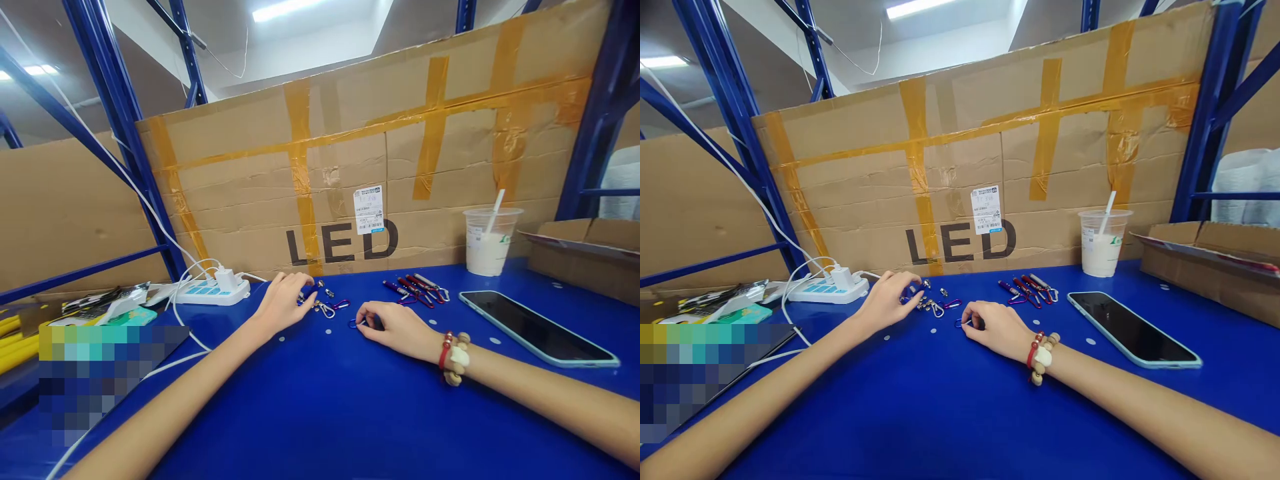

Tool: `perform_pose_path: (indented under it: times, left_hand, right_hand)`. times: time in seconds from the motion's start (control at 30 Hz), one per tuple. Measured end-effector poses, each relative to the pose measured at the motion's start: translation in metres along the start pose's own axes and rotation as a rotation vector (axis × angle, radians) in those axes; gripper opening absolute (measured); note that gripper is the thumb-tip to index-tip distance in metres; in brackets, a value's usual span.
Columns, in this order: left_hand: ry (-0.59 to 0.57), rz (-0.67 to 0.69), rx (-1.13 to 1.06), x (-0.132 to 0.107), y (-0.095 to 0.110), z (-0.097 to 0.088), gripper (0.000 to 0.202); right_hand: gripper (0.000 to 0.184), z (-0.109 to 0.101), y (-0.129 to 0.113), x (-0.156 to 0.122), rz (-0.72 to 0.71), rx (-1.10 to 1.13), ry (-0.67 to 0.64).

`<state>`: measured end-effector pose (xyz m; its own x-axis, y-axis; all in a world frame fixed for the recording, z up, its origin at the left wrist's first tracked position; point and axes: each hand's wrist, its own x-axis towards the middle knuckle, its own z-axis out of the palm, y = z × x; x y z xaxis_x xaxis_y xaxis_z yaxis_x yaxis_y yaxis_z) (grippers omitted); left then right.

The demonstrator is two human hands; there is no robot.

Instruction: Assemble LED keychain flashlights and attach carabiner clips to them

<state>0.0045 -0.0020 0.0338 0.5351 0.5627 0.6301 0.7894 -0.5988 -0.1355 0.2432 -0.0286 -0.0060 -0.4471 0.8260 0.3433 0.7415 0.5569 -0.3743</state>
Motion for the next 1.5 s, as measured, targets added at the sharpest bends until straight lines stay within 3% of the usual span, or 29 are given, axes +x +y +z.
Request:
perform_pose_path:
  times: [0.13, 0.33, 0.5, 0.63, 0.73, 0.8, 0.9, 1.0, 1.07, 1.13, 1.23, 1.5]
  left_hand:
    - [0.032, 0.016, -0.066, -0.016, 0.009, 0.0, 0.012]
    - [0.05, -0.129, -0.197, -0.022, 0.016, -0.001, 0.014]
    - [0.011, -0.428, -0.626, -0.02, 0.025, 0.005, 0.019]
    - [0.021, -0.597, -1.014, -0.019, 0.027, 0.009, 0.026]
    - [0.0, -0.688, -1.171, -0.018, 0.024, 0.011, 0.034]
    - [0.049, -0.675, -1.203, -0.018, 0.018, 0.013, 0.044]
    - [0.226, -0.642, -1.131, -0.019, 0.003, 0.018, 0.044]
    - [0.415, -0.766, -1.035, -0.02, -0.013, 0.023, 0.034]
    - [0.457, -0.877, -1.019, -0.021, -0.018, 0.026, 0.028]
    - [0.423, -0.929, -1.034, -0.022, -0.018, 0.028, 0.021]
    - [0.329, -0.856, -0.987, -0.024, -0.009, 0.031, 0.005]
    - [-0.078, -0.325, -0.465, -0.031, 0.012, 0.027, 0.003]
  right_hand:
    - [0.015, 0.0, 0.0, 0.0, -0.023, 0.001, 0.013]
    - [0.013, -0.001, -0.002, -0.002, -0.053, -0.012, 0.022]
    - [0.015, -0.003, -0.004, -0.004, -0.07, -0.035, 0.023]
    - [0.016, -0.004, -0.005, -0.004, -0.069, -0.046, 0.006]
    - [0.017, -0.005, -0.005, -0.006, -0.073, -0.067, -0.009]
    - [0.02, -0.005, -0.005, -0.008, -0.098, -0.084, -0.015]
    - [0.026, -0.006, -0.005, -0.011, -0.139, -0.125, -0.047]
    - [0.03, -0.005, -0.005, -0.012, -0.152, -0.175, -0.075]
    - [0.031, -0.005, -0.004, -0.012, -0.153, -0.192, -0.075]
    - [0.032, -0.004, -0.004, -0.012, -0.152, -0.199, -0.074]
    - [0.032, -0.004, -0.004, -0.011, -0.146, -0.201, -0.08]
    - [0.034, -0.004, -0.004, -0.009, -0.172, -0.176, -0.074]
